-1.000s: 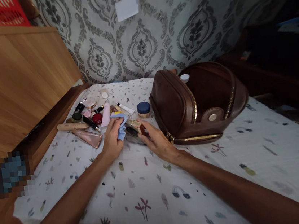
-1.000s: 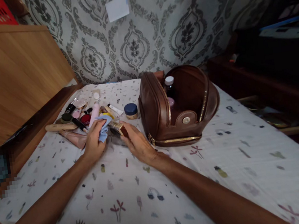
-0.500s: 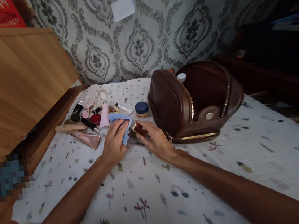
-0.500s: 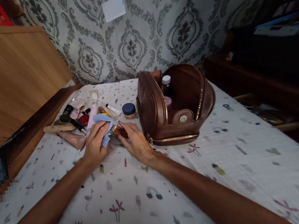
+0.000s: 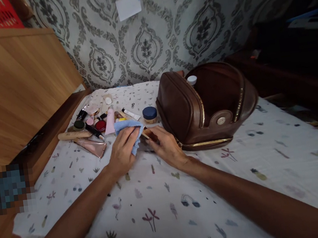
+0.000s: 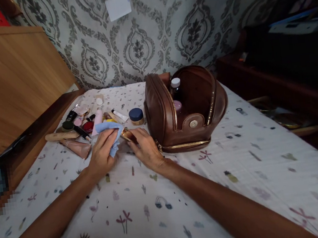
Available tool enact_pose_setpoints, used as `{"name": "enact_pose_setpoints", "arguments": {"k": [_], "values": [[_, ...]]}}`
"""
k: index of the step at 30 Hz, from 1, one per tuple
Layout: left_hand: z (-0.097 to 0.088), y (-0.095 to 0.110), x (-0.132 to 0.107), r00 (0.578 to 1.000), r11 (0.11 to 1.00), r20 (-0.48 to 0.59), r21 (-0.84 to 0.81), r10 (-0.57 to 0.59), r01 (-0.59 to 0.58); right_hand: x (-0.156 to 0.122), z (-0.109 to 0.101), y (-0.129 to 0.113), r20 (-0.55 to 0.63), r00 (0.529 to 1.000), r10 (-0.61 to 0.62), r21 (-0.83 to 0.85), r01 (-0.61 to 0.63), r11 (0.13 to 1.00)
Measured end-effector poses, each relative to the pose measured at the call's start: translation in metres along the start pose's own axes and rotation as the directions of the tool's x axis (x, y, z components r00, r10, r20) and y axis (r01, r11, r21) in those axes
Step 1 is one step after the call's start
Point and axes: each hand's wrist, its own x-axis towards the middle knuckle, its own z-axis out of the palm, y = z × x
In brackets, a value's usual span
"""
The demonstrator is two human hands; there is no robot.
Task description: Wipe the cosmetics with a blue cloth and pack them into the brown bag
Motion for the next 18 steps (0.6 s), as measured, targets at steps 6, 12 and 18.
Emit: {"name": "enact_pose_setpoints", "arguments": {"k": [6,12,18], "values": [[0.010,-0.017,-0.004,0.989,0.987,-0.004,-0.059,-0.150,0.150,0.000,0.001,-0.002,-0.124,0.992,-0.003,0.027,0.007,1.000],[0.012,-0.018,-0.004,0.977,0.972,-0.047,-0.122,-0.209,0.202,0.000,0.001,0.000,-0.112,0.994,0.000,0.034,0.004,0.999],[0.007,-0.008,-0.004,0.987,0.990,-0.101,-0.071,-0.125,0.118,0.001,0.003,0.006,0.017,0.995,0.101,0.038,-0.102,0.994]]}}
